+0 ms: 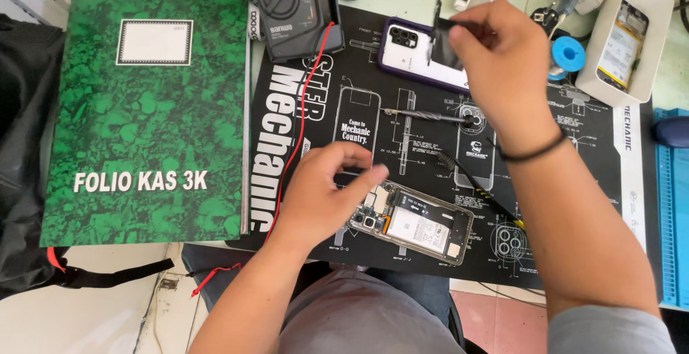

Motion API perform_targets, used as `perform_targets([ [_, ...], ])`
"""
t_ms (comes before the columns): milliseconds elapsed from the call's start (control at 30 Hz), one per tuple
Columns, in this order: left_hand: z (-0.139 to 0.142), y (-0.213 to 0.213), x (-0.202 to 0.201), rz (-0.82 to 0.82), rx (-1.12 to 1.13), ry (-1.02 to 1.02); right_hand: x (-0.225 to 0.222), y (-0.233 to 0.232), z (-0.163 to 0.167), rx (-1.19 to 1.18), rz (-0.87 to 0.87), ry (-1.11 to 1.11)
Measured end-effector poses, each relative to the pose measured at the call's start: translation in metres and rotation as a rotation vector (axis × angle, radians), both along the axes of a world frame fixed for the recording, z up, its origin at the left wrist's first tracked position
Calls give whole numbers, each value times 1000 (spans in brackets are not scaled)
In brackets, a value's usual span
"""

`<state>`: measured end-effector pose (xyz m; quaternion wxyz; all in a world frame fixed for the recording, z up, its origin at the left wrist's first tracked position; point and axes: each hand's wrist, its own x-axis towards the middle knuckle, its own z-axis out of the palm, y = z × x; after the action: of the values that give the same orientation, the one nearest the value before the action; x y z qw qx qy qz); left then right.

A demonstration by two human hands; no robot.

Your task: The person reassembles a Samsung smartphone by installing the camera module, connecting ribbon cables, and securing the battery. The phone is then powered on to confirm functionality.

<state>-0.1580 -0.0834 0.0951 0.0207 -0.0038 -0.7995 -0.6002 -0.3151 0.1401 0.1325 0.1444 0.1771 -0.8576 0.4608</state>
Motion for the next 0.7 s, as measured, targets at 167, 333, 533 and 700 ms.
perform_targets([
  [167, 8, -2, 12, 16, 728, -342, 100, -7, 35, 342, 22, 549],
  [333, 10, 5, 30, -31, 818, -305, 151, -16, 36, 404, 350, 769],
  [533, 2, 9, 56, 35, 771, -371, 162, -7, 34, 296, 458, 367],
  [700, -8, 17, 71, 25, 765, -335, 157, 9, 18, 101, 257, -18],
])
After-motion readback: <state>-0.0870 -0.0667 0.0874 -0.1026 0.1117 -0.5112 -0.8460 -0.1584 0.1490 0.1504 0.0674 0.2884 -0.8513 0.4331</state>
